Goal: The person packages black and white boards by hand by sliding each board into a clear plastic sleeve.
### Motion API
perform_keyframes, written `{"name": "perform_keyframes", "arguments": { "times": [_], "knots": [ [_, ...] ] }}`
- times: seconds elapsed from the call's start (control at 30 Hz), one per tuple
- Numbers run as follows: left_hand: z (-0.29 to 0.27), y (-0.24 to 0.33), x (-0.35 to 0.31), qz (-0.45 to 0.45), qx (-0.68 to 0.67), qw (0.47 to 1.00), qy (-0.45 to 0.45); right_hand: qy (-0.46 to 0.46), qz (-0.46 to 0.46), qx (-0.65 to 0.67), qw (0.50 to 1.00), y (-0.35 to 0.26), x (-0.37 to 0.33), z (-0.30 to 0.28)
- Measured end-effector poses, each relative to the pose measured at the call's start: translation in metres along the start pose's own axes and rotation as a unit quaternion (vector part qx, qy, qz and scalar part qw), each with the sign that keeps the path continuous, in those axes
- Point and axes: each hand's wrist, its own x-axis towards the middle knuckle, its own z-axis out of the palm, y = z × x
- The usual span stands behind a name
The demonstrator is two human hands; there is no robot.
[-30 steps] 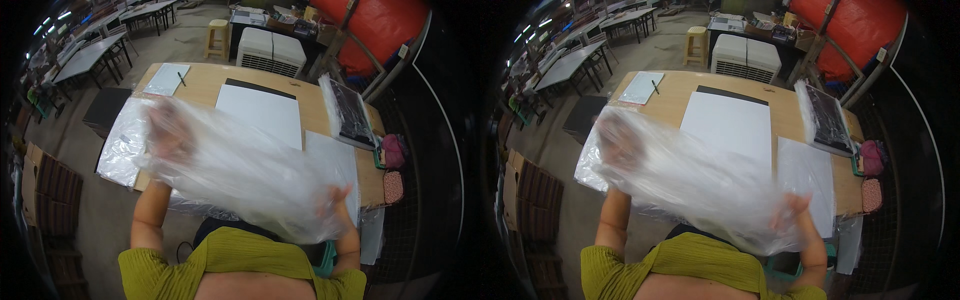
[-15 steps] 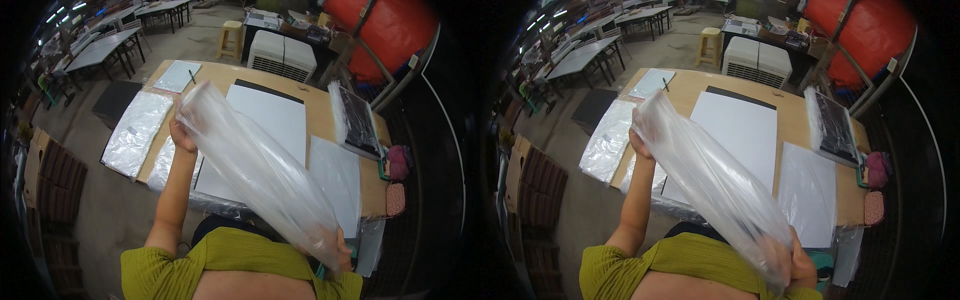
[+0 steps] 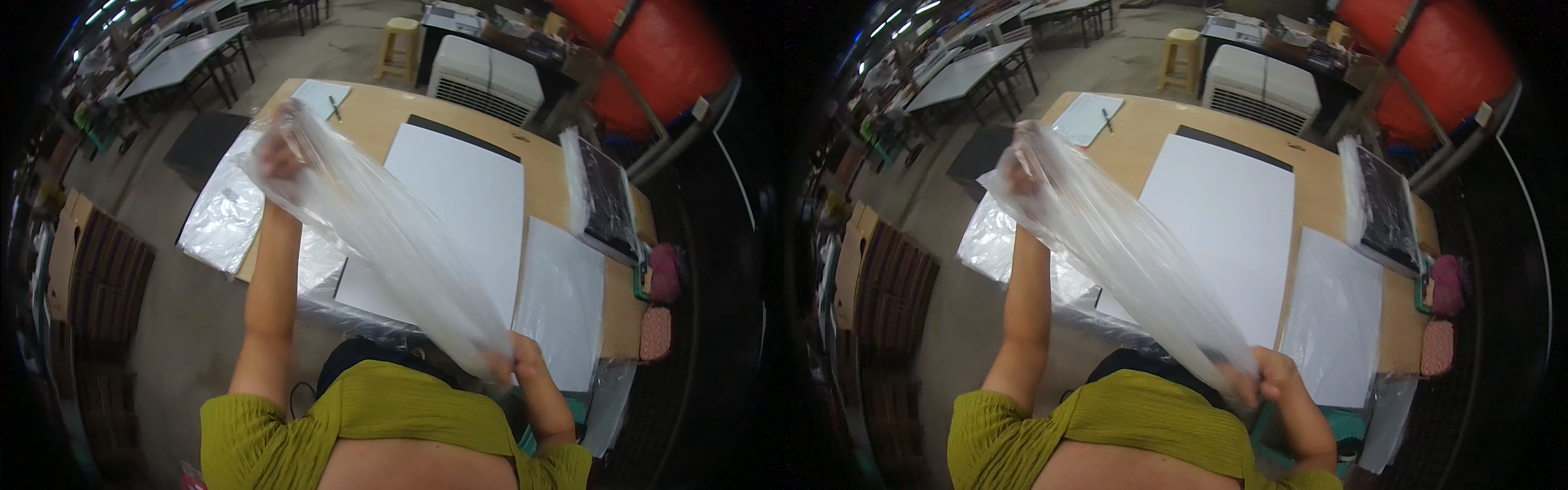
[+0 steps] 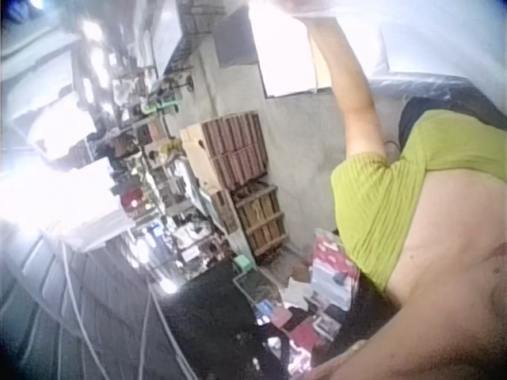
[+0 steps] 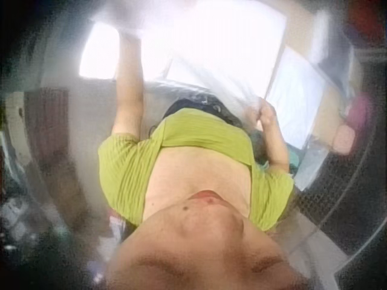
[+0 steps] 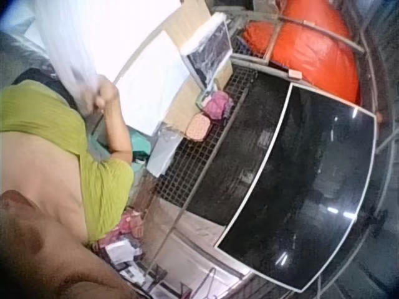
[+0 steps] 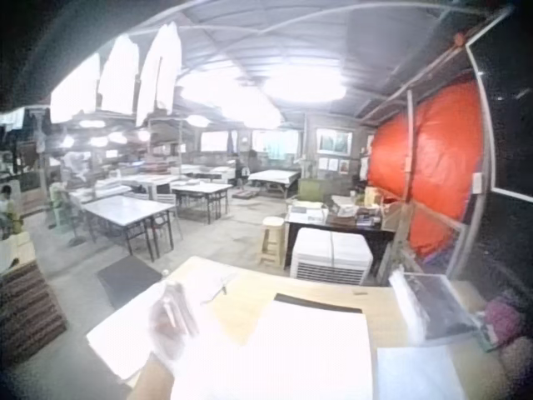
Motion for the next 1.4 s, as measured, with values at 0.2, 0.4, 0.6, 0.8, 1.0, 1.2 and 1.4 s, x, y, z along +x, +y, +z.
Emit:
{"name": "perform_keyframes", "arguments": {
  "times": [0.2,0.4,0.6,0.8,1.0,1.2,1.4],
  "knots": [
    [0.031,-0.009,-0.065,-0.284,0.17,0.911,0.247,0.411,-0.22,0.141,0.873,-0.05,-0.043,0.013],
    [0.037,-0.126,-0.117,-0.347,0.723,0.369,0.469,0.689,0.007,-0.262,0.675,0.029,-0.047,-0.057],
    [0.025,-0.172,-0.184,-0.398,0.763,0.279,0.427,0.646,0.211,-0.553,0.483,0.085,-0.054,-0.049],
    [0.052,-0.179,-0.151,-0.379,0.768,0.223,0.466,0.656,0.226,-0.479,0.537,0.057,-0.033,-0.005],
    [0.036,-0.171,-0.17,-0.402,0.762,0.239,0.449,0.67,0.208,-0.546,0.458,0.07,-0.026,-0.003],
    [0.036,-0.188,-0.166,-0.383,0.784,0.25,0.419,0.595,0.259,-0.556,0.519,0.054,-0.017,0.012],
    [0.043,-0.149,-0.155,-0.413,0.74,0.193,0.495,0.642,0.189,-0.521,0.53,0.073,-0.02,0.009]
  ]
}}
